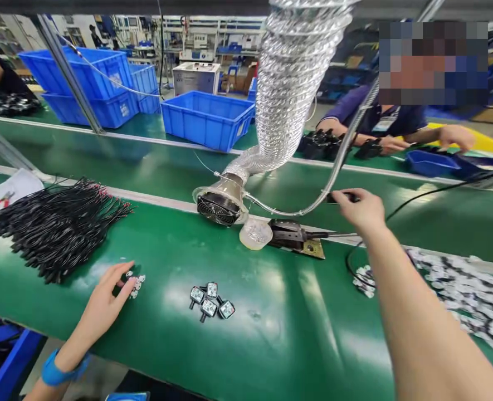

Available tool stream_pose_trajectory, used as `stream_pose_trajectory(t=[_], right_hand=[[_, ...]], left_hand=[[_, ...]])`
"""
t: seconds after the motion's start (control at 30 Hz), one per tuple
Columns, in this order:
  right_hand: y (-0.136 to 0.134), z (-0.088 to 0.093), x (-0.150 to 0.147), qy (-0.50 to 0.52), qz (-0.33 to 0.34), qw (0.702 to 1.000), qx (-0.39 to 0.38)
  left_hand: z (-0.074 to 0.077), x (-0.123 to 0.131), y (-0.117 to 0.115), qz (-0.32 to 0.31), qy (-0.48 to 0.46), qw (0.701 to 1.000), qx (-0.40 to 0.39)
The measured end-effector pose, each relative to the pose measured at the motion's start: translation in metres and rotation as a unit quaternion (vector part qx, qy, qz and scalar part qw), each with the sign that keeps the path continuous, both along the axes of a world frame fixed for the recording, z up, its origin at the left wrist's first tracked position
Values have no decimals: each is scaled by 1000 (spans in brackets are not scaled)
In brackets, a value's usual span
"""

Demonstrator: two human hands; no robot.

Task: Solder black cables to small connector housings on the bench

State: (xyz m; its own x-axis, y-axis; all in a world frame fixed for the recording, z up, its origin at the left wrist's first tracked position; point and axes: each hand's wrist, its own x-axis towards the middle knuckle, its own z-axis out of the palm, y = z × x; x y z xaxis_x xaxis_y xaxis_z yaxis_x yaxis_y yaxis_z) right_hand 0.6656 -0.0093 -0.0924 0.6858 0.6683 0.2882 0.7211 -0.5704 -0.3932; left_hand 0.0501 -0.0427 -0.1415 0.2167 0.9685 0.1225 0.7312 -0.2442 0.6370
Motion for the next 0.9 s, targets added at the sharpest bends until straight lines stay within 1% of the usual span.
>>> stream_pose_trajectory(t=[0.03,0.07,0.1,0.13,0.17,0.23,0.27,0.3,0.33,0.4,0.43,0.47,0.53,0.63,0.7,0.73,0.83,0.9], right_hand=[[-13,3,0,40,-15,996,72],[-26,5,-2,90,-29,983,158],[-40,8,-8,137,-40,959,246],[-53,10,-16,170,-45,929,327],[-67,12,-27,197,-41,900,387],[-95,16,-58,250,-15,862,441],[-108,17,-77,301,2,837,457],[-121,18,-99,363,16,808,464],[-133,17,-122,435,15,768,469],[-152,12,-171,573,26,671,470],[-159,7,-196,622,25,633,461],[-164,2,-219,665,31,599,445],[-170,-10,-262,737,48,539,405],[-174,-24,-310,816,78,457,346],[-175,-28,-330,843,96,420,321],[-175,-30,-337,852,104,408,312],[-176,-33,-347,864,125,385,301],[-176,-35,-350,868,133,374,299]], left_hand=[[3,-2,2,-15,-3,1000,-3],[4,-3,3,-34,-2,999,9],[5,-5,5,-54,5,998,32],[4,-6,7,-72,18,995,67],[3,-7,8,-84,41,990,110],[-2,-11,11,-97,112,969,199],[-4,-13,12,-108,153,954,235],[-7,-16,13,-124,192,938,261],[-10,-19,15,-144,226,922,280],[-16,-25,19,-181,273,896,301],[-19,-27,21,-188,286,887,308],[-22,-30,24,-188,295,883,313],[-24,-32,31,-170,302,885,312],[-21,-33,37,-145,313,896,279],[-16,-33,38,-140,308,907,252],[-14,-32,39,-140,302,912,239],[-11,-33,40,-140,270,927,219],[-11,-35,42,-134,247,933,223]])
